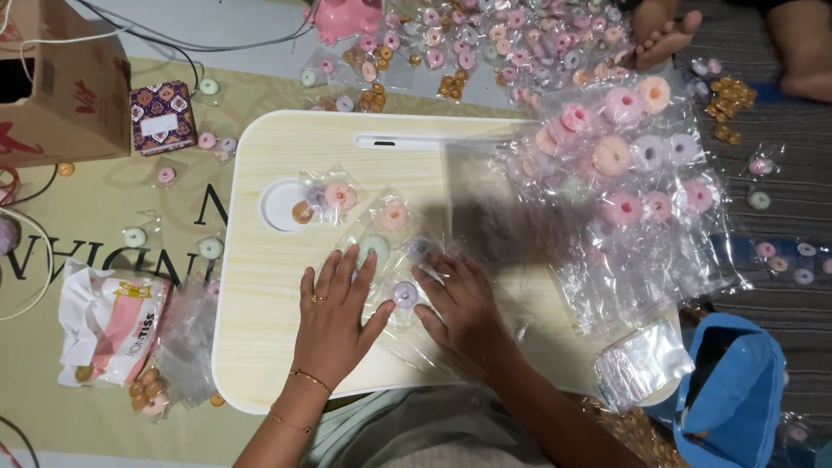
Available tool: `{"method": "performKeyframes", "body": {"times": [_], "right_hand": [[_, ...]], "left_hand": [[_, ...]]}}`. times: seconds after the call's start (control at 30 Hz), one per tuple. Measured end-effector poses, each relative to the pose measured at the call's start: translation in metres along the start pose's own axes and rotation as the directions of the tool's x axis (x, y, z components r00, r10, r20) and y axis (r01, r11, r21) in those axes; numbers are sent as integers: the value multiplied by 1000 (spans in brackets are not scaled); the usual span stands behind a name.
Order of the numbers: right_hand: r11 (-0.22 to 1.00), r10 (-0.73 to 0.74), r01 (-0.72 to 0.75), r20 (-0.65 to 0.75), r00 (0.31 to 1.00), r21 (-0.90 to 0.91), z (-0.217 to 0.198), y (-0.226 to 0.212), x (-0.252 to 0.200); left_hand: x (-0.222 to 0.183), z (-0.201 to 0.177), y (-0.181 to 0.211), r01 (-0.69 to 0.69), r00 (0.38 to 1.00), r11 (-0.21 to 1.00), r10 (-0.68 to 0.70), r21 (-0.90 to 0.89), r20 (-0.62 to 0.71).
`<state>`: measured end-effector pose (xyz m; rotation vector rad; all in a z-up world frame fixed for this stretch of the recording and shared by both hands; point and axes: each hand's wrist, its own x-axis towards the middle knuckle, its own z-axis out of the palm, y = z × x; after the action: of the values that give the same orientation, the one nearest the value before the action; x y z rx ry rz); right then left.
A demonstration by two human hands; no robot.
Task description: Packaging small colorful plastic items into clear bags on a low table.
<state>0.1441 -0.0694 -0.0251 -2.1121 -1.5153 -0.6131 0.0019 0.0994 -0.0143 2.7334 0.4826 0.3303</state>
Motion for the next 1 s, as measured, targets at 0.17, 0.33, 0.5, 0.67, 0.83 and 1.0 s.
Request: {"method": "performKeyframes", "body": {"times": [0.17, 0.33, 0.5, 0.67, 0.83, 1.0], "right_hand": [[1000, 1, 0, -25, 1000, 31, 3, 0, -1], [1000, -4, 4, -33, 999, 22, 3, 0, -2], [1000, 11, -11, -23, 1000, 30, 7, -1, -6], [1000, 9, -8, -37, 999, 20, 14, 5, -8], [995, 30, -33, 29, 999, 96, -8, -6, 1], [998, 43, -44, 27, 999, 44, -2, -3, 0]], "left_hand": [[-2, 0, 0, 11, 1000, 1000, -11, -2, 18], [-3, 3, -1, -2, 1000, 1000, 2, -2, -7], [-4, 2, 0, -5, 1000, 1000, 5, 0, -20], [1, 0, -1, 12, 1000, 1000, -12, -13, 14], [-4, 0, 0, 19, 999, 1000, -18, -23, 26], [2, -2, 1, 26, 999, 999, -25, -35, 29]]}}
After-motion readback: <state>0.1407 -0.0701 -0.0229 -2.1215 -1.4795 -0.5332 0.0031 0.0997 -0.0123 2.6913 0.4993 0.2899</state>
